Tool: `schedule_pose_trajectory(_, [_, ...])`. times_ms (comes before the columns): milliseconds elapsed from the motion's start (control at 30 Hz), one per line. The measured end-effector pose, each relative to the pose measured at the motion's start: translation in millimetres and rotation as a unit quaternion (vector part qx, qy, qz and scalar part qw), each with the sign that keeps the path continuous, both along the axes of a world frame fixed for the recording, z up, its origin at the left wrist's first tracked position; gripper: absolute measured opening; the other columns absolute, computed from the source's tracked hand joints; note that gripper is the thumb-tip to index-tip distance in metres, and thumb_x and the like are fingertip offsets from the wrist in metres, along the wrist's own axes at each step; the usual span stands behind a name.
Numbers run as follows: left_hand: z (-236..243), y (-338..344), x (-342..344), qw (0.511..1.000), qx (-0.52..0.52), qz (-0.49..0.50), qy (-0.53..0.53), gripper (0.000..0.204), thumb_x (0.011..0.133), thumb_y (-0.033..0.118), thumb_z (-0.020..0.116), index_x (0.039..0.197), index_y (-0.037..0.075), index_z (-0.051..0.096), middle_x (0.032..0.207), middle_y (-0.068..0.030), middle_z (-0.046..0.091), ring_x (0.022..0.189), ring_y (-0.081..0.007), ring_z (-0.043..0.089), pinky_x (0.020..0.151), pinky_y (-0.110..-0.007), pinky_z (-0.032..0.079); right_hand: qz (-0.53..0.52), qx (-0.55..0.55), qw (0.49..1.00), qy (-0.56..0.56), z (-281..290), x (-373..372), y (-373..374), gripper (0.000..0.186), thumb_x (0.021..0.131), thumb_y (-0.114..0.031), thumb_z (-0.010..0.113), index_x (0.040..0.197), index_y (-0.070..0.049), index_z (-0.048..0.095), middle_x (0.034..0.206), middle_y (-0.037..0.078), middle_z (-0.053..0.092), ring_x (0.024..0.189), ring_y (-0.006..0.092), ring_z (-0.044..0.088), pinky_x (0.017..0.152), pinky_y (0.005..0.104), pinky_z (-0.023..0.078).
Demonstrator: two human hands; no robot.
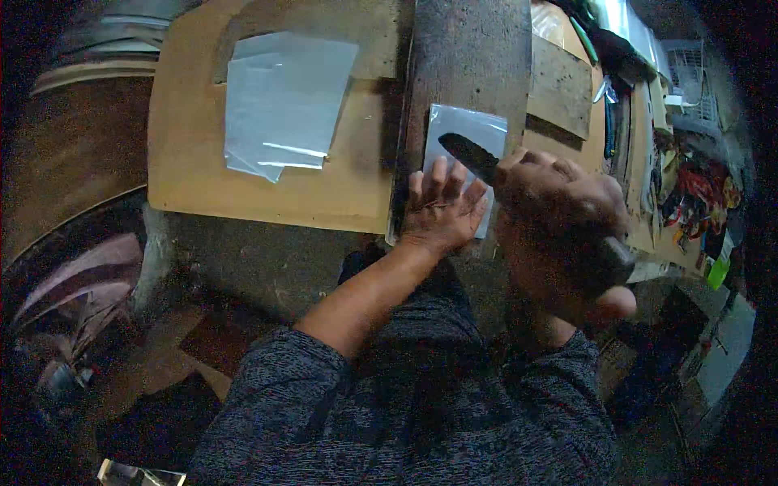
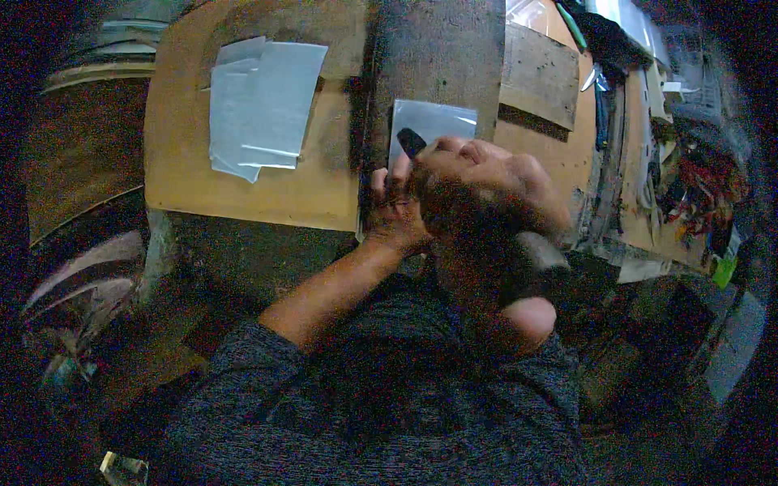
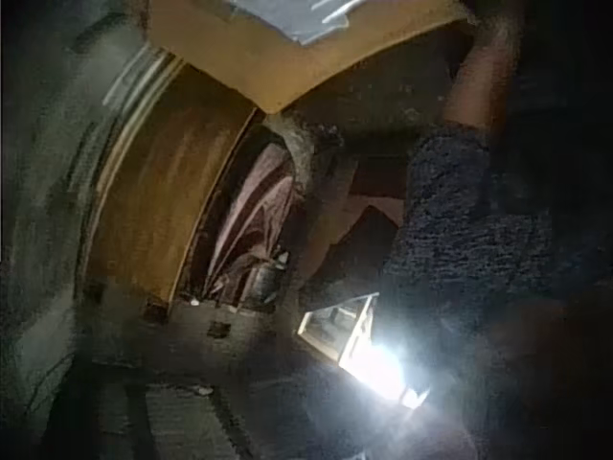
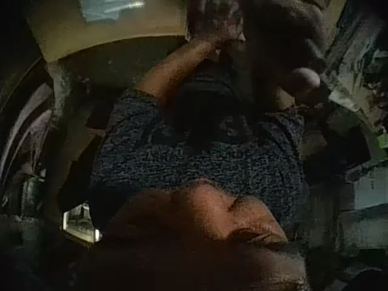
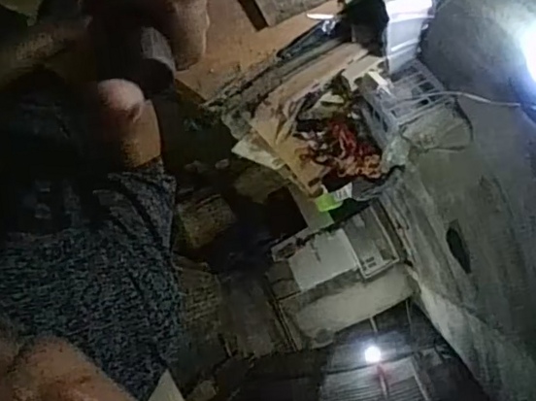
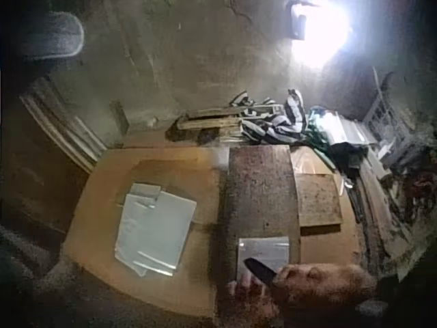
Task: The person cuts a small piece of light-colored material on a wooden block using a knife and folds the resulting piece.
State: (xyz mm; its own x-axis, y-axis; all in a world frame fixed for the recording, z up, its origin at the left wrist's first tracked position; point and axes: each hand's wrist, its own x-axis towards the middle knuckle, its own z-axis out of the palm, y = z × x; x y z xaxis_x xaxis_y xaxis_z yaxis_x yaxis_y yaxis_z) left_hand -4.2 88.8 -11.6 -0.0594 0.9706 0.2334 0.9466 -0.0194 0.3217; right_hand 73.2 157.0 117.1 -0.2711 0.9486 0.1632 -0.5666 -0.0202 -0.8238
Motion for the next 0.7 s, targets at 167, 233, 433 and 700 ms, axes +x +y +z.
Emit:
schedule_pose_trajectory(167, [3.7, 2.2, -1.9, 1.000, 0.003, 0.007, 0.021, 0.036, 0.082, 0.041, 0.055, 0.113, 0.022, 0.053, 0.119, -0.0084, 0.041, 0.118, -0.0299, 0.032, 0.087, -0.050, 0.029, 0.023, -0.021, 0.999, 0.024, -9.4, -9.4, 13.5, 0.078, 0.066, -0.069, 0.063, 0.104, -0.001, 0.051, 0.092, 0.014, 0.052, 0.086, 0.0286, 0.047, 0.080, 0.0436, 0.039])
schedule_pose_trajectory(233, [5.2, 1.9, -0.8, 1.000, 0.001, 0.008, 0.009, 0.039, 0.081, 0.041, 0.055, 0.116, 0.023, 0.051, 0.120, -0.0084, 0.041, 0.118, -0.0299, 0.032, 0.087, -0.050, 0.029, 0.073, 0.044, 0.996, 0.039, -11.6, -7.5, 24.5, 0.078, 0.067, -0.068, 0.064, 0.106, -0.001, 0.051, 0.094, 0.016, 0.053, 0.088, 0.0296, 0.048, 0.081, 0.0444, 0.040])
schedule_pose_trajectory(433, [-0.7, 1.4, 0.2, 1.000, 0.005, 0.000, 0.021, 0.051, 0.079, 0.040, 0.057, 0.126, 0.025, 0.045, 0.122, -0.0082, 0.040, 0.118, -0.0296, 0.032, 0.086, -0.048, 0.029, -0.030, -0.002, 1.000, -0.004, 9.0, 1.3, 17.7, 0.070, 0.071, -0.065, 0.062, 0.102, -0.003, 0.052, 0.083, 0.009, 0.048, 0.081, 0.0264, 0.045, 0.073, 0.0414, 0.039])
schedule_pose_trajectory(700, [3.3, 3.6, 1.8, 0.999, -0.001, 0.004, 0.035, 0.055, 0.078, 0.038, 0.058, 0.129, 0.025, 0.043, 0.123, -0.0076, 0.039, 0.117, -0.0282, 0.032, 0.086, -0.047, 0.030, -0.028, 0.049, 0.997, -0.056, 7.4, 16.2, 28.4, 0.067, 0.070, -0.064, 0.063, 0.092, -0.002, 0.049, 0.078, 0.009, 0.047, 0.075, 0.0240, 0.044, 0.069, 0.0381, 0.035])
